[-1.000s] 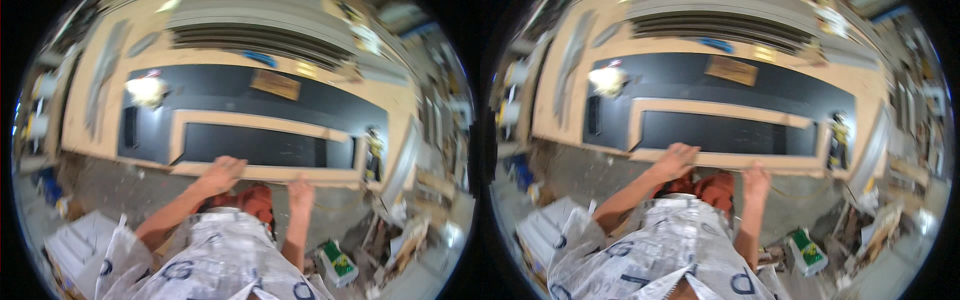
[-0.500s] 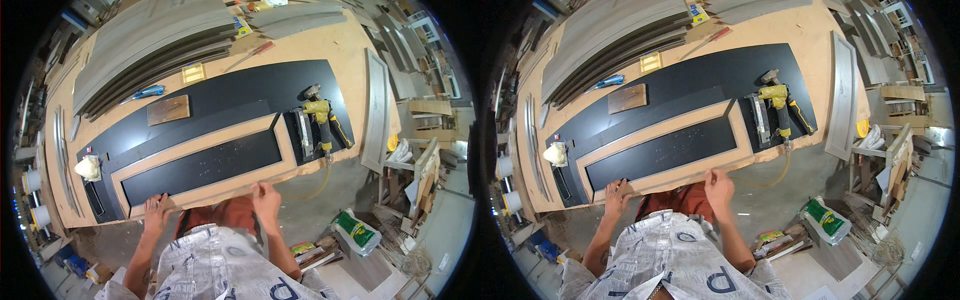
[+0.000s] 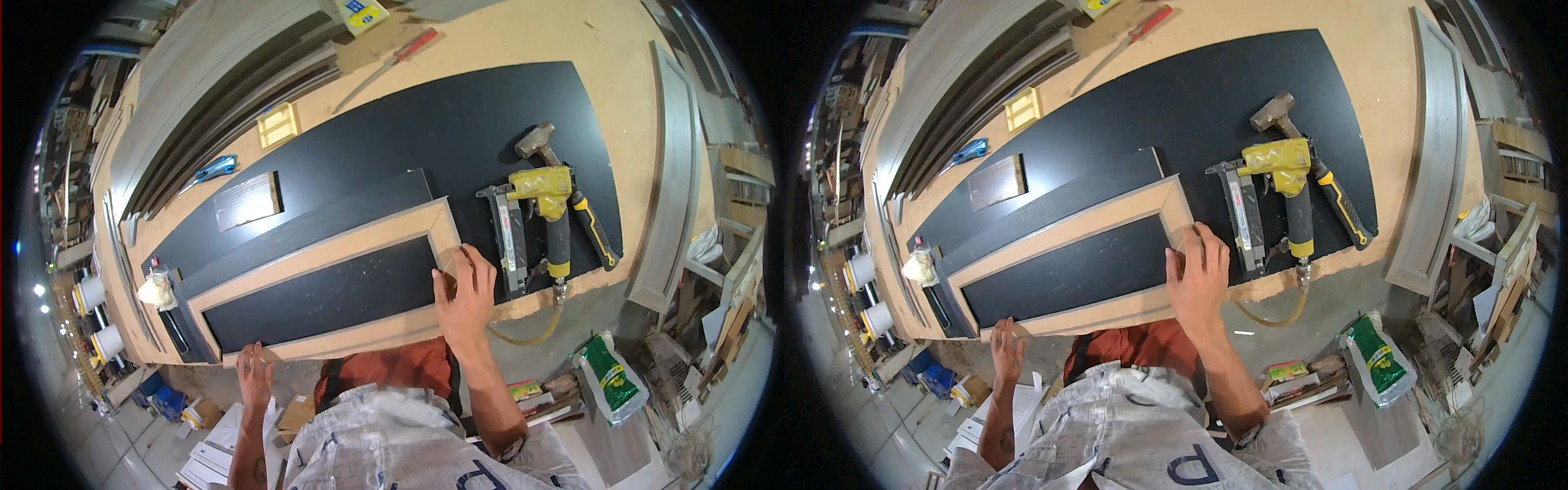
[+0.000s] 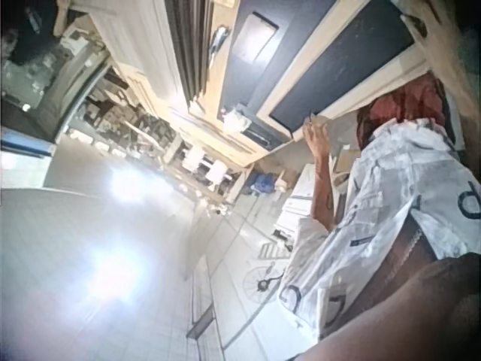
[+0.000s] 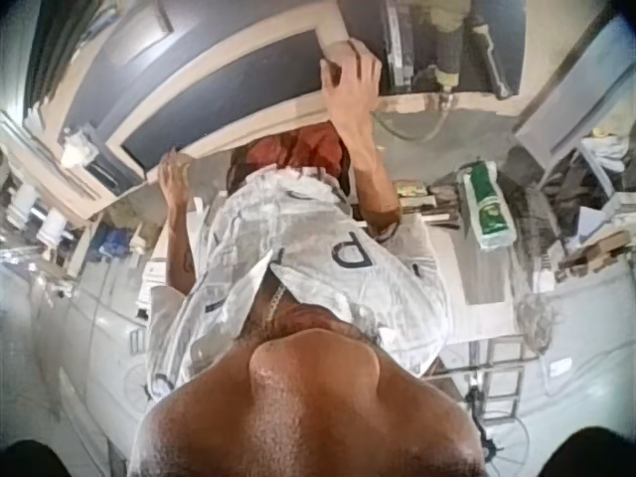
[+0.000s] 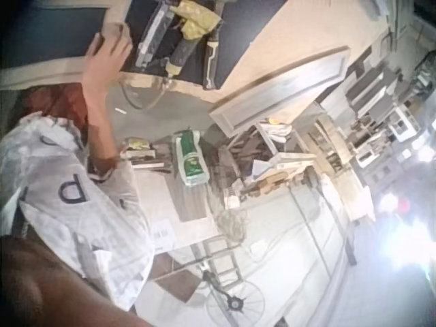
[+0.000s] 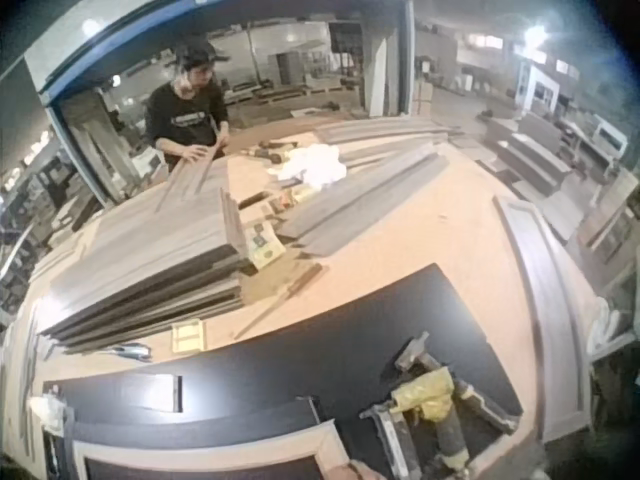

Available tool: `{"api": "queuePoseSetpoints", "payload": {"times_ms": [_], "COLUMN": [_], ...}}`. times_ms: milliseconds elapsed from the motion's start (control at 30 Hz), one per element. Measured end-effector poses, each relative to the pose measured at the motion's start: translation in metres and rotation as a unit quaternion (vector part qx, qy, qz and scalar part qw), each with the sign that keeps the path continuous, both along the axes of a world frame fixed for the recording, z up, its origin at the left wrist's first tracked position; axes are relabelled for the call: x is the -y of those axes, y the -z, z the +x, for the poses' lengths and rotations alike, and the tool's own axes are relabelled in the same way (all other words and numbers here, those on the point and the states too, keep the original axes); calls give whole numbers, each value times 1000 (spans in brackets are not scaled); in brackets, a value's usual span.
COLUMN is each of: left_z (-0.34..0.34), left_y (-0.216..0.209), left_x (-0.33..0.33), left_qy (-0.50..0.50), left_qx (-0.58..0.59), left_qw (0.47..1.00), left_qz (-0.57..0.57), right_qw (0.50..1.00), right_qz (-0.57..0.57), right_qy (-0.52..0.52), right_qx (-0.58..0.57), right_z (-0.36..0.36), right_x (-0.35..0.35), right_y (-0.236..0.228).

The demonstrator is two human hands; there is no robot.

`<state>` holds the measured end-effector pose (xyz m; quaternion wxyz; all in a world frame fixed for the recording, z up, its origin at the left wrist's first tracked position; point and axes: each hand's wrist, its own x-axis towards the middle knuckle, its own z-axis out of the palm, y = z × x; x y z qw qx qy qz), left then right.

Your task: Assembling a furniture frame by nailing wood pieces and applying glue.

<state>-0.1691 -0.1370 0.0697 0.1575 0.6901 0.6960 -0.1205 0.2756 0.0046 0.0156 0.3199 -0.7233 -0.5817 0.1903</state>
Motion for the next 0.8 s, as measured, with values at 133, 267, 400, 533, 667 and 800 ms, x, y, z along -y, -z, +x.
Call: {"api": "queuePoseSetpoints", "payload": {"times_ms": [133, 267, 400, 533, 667, 800], "left_z": [63, 181, 299, 352, 362, 373], "left_y": [-17, -36, -2, 13, 11, 13], "left_x": [-49, -164, -273, -323, -334, -331], "left_qy": [45, 119, 178, 254, 279, 255], "left_qx": [78, 179, 260, 187, 136, 134], "left_qw": [996, 974, 944, 949, 951, 957], "left_qz": [15, 68, 97, 26, -1, -44], "right_qw": [1000, 1000, 1000, 999, 999, 998], "right_qz": [-7, -16, -14, -4, -12, -15], "right_qy": [21, 9, 17, 16, 16, 25], "right_qx": [-1, -12, -15, -31, -49, -51], "right_z": [7, 5, 14, 19, 19, 19], "right_x": [-9, -7, -3, -4, -5, -4], "right_y": [1, -4, 7, 4, 2, 4]}}
